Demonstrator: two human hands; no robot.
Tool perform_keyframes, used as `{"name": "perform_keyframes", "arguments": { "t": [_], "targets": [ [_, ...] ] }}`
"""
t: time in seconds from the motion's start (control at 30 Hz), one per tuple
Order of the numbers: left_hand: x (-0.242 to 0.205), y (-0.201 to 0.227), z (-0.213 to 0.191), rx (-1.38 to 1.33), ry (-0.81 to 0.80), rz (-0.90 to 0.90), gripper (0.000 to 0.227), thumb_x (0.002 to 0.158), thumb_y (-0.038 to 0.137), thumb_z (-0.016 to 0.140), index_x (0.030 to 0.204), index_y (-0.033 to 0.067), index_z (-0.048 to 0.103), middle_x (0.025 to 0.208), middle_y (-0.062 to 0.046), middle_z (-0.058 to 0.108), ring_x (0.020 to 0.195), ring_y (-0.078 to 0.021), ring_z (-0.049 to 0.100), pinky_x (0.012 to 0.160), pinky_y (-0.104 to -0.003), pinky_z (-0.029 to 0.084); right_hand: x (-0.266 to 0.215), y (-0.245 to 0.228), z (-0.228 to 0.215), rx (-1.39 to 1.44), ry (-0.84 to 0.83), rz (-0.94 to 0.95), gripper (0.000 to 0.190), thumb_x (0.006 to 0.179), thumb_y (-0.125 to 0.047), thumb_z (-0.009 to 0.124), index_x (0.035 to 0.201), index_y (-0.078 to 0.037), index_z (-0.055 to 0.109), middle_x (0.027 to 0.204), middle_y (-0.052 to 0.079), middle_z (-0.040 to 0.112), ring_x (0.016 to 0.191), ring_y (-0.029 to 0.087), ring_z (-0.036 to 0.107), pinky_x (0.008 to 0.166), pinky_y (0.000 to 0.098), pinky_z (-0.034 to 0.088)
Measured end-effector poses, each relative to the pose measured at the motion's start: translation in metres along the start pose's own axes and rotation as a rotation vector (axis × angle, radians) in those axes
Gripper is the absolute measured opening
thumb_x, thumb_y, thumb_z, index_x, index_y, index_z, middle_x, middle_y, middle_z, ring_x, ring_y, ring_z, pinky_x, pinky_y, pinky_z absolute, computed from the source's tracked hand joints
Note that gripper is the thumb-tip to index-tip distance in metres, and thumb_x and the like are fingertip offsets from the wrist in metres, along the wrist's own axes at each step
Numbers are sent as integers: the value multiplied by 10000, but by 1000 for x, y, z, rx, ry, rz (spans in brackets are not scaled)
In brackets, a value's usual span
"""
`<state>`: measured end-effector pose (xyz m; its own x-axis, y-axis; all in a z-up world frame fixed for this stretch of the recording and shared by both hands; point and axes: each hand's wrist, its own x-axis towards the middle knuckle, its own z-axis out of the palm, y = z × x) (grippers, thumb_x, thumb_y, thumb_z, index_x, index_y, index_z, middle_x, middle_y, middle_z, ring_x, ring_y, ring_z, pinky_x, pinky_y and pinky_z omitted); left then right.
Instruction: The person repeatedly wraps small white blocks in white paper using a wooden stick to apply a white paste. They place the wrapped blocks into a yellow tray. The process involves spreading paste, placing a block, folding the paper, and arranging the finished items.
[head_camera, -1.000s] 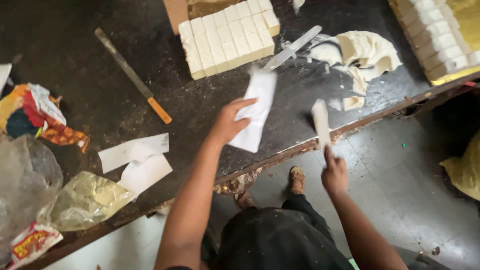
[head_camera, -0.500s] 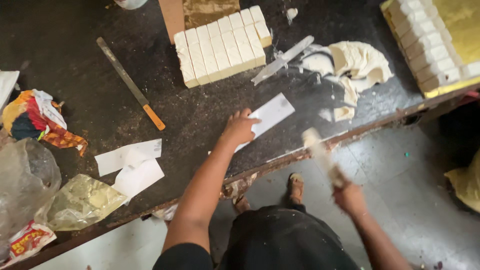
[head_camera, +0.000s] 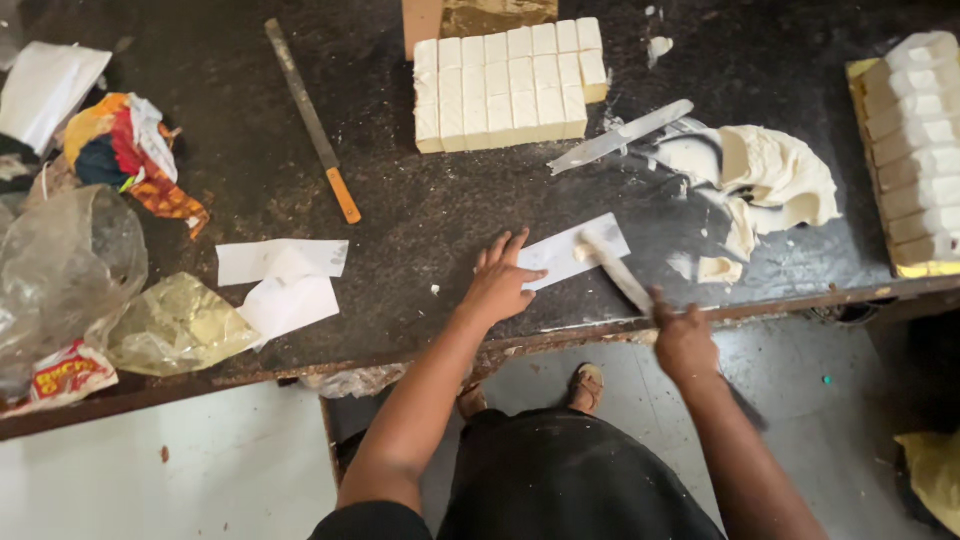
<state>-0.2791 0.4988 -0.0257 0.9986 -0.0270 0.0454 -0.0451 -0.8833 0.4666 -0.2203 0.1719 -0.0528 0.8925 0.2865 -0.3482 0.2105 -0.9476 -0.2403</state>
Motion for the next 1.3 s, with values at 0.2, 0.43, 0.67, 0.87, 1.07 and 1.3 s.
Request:
{"name": "perform_keyframes", "arguments": {
  "t": [0.2, 0.43, 0.67, 0.87, 1.07, 1.3],
  "targets": [
    [-35, 0, 12, -96, 99, -91, 363, 817, 260, 795, 1175, 325, 784, 1558, -90, 465, 1447, -344, 387, 1148, -568, 350, -2, 17, -17, 396, 31, -16, 756, 948, -363, 618, 1620, -230, 299, 1326, 364, 476, 1186, 485, 566, 1036, 492, 473],
    [-33, -6, 14, 19, 99, -48, 343, 838, 278, 760, 1180, 268, 784, 1466, -110, 508, 1393, -371, 398, 1114, -653, 271, -21, -10, 16, 579, -135, -124, 686, 1006, -321, 557, 1640, -274, 301, 1431, 316, 481, 1354, 446, 464, 1092, 477, 386],
    [-45, -24, 15, -20, 177, 159, 397, 877, 259, 723, 1238, 94, 736, 1438, -139, 570, 1351, -340, 493, 1114, -554, 364, -21, -49, 21, -29, -27, 262, 598, 1006, -328, 516, 1568, -489, 391, 1508, 182, 462, 1127, 377, 677, 869, 512, 568],
    [-58, -47, 2, -128, 130, 196, 339, 899, 227, 690, 1139, -12, 696, 1348, -211, 584, 1327, -376, 509, 1125, -488, 415, -51, -82, 9, -55, 321, 229, 540, 987, -385, 499, 1522, -410, 437, 1482, 206, 488, 1025, 416, 698, 686, 511, 596],
    [-77, -70, -3, -51, 125, 300, 350, 918, 219, 669, 1185, -6, 696, 1287, -148, 653, 1325, -328, 534, 1140, -517, 402, -38, -120, 32, -72, 196, 316, 458, 1064, -314, 469, 1515, -384, 515, 1382, 256, 532, 944, 467, 704, 766, 542, 581],
    [-88, -76, -28, -131, 151, 337, 376, 876, 228, 687, 1184, 11, 696, 1357, -195, 596, 1305, -375, 498, 1046, -498, 421, -66, -135, 22, -20, 435, 162, 490, 981, -312, 538, 1470, -351, 540, 1348, 240, 566, 961, 442, 690, 679, 532, 575]
  ]
}}
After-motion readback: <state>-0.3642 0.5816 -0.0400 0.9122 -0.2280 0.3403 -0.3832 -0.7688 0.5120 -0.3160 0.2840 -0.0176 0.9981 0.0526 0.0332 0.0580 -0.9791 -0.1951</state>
